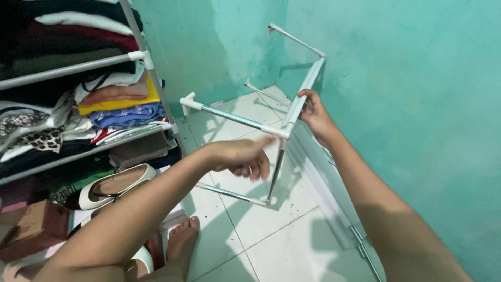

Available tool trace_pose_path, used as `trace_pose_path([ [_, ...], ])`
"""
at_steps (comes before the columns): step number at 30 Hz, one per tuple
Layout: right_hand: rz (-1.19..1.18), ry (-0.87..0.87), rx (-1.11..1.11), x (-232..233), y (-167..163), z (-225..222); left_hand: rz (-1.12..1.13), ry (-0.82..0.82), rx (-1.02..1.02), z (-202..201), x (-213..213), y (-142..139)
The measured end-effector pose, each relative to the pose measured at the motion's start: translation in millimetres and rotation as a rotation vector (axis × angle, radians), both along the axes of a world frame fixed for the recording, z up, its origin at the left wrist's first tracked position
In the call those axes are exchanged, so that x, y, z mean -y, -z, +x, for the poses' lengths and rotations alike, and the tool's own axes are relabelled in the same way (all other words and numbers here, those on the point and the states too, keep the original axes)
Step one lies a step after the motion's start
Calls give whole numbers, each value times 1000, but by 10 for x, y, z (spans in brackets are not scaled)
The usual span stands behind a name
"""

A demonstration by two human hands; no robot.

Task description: The person sits on the floor and takes apart a small folding rack, pulling the white fabric shelves off the frame and detaching the metal support poles one by one, setting the poles aside. The clip shows only the disassembly portion, with the frame still partly assembled at the end.

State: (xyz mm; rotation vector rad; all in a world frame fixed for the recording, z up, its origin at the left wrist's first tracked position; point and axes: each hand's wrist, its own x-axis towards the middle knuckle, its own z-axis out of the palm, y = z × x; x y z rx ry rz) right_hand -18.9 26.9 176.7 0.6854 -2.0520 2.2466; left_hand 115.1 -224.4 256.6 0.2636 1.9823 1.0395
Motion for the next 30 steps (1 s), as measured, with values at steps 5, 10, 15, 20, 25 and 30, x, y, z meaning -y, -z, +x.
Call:
trace_pose_path([
  [5,16,-22,-53,382,358,-373,90,549,-84,216,-5,-595],
  [10,305,-2,-167,658,859,-441,337,296,-155,-210,215,-562],
  [15,847,114,-223,713,1192,-81,220,-100,-254,-733,427,127],
  [20,814,267,-307,937,929,-121,102,-337,-327,-1103,657,956],
  [25,925,233,-266,777,1045,-46,61,-311,-291,-1232,719,1453],
  [30,1090,63,-301,627,1214,-31,40,-163,-226,-1054,430,1539],
])
